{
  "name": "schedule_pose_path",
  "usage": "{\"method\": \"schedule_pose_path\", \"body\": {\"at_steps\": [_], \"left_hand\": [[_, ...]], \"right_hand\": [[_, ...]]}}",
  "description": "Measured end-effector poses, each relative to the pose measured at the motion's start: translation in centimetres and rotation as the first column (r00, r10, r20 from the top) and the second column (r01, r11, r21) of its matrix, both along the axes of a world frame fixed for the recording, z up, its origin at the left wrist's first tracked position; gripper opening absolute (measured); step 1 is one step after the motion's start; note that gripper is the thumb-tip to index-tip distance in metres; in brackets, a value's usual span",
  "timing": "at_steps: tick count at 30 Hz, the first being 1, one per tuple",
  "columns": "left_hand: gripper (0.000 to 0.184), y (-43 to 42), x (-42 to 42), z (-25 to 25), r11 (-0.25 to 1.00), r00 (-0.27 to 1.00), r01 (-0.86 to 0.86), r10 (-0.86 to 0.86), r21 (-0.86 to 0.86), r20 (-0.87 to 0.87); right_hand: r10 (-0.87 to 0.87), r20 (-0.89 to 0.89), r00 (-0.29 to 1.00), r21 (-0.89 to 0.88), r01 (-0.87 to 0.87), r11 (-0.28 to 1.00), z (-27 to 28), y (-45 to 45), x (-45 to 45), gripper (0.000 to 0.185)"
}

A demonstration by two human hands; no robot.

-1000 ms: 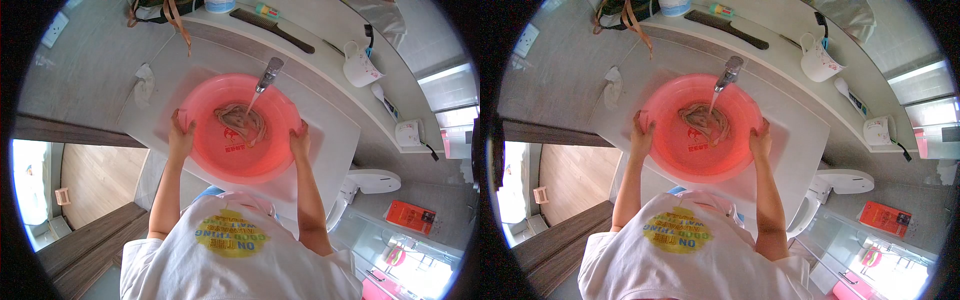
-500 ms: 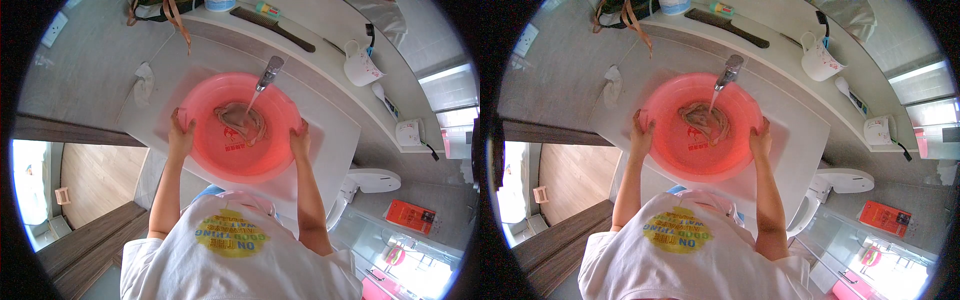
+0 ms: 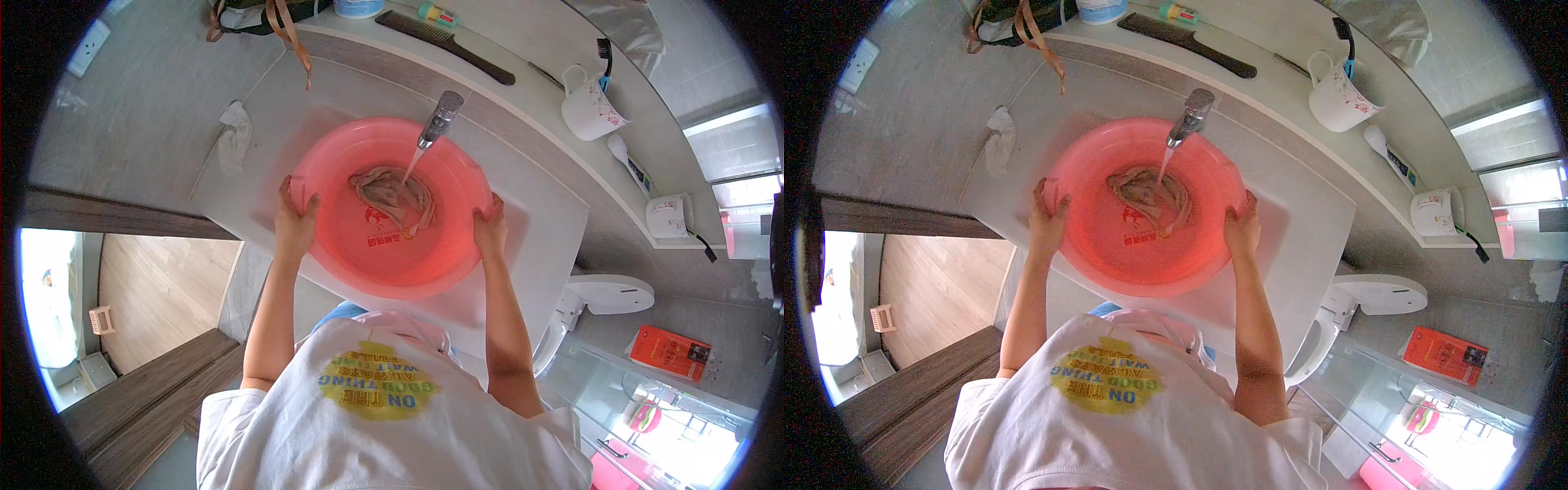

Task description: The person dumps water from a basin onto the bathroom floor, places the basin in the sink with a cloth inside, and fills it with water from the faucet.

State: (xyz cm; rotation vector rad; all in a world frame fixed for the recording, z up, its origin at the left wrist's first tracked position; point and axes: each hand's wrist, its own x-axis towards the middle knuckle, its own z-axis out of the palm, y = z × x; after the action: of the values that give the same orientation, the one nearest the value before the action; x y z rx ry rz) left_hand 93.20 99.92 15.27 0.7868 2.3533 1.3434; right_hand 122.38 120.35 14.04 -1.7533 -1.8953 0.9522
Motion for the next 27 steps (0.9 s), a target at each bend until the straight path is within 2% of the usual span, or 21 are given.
{"method": "schedule_pose_path", "body": {"at_steps": [7, 10, 17, 27], "left_hand": [[0.069, 0.0, -0.1, -0.1, 1.000, 0.999, 0.006, -0.006, 0.002, -0.032], [0.069, 0.0, 0.0, 0.0, 1.000, 1.000, 0.006, -0.006, 0.011, -0.028], [0.069, 0.0, 0.1, 0.6, 1.000, 1.000, 0.015, -0.015, 0.014, 0.006], [0.069, -0.1, 0.3, 0.7, 1.000, 0.999, 0.014, -0.014, -0.002, -0.036]], "right_hand": [[0.024, 0.023, 0.999, 0.078, -0.026, 0.997, -1.0, 0.1, 0.3, 0.055], [0.008, 0.027, 1.000, 0.038, -0.009, 0.999, -1.1, 0.3, 0.3, 0.056], [0.026, 0.047, 0.999, 0.086, -0.029, 0.996, -1.0, 0.0, 0.3, 0.055], [0.038, 0.039, 0.999, 0.114, -0.042, 0.993, -1.3, 0.1, 0.4, 0.056]]}}
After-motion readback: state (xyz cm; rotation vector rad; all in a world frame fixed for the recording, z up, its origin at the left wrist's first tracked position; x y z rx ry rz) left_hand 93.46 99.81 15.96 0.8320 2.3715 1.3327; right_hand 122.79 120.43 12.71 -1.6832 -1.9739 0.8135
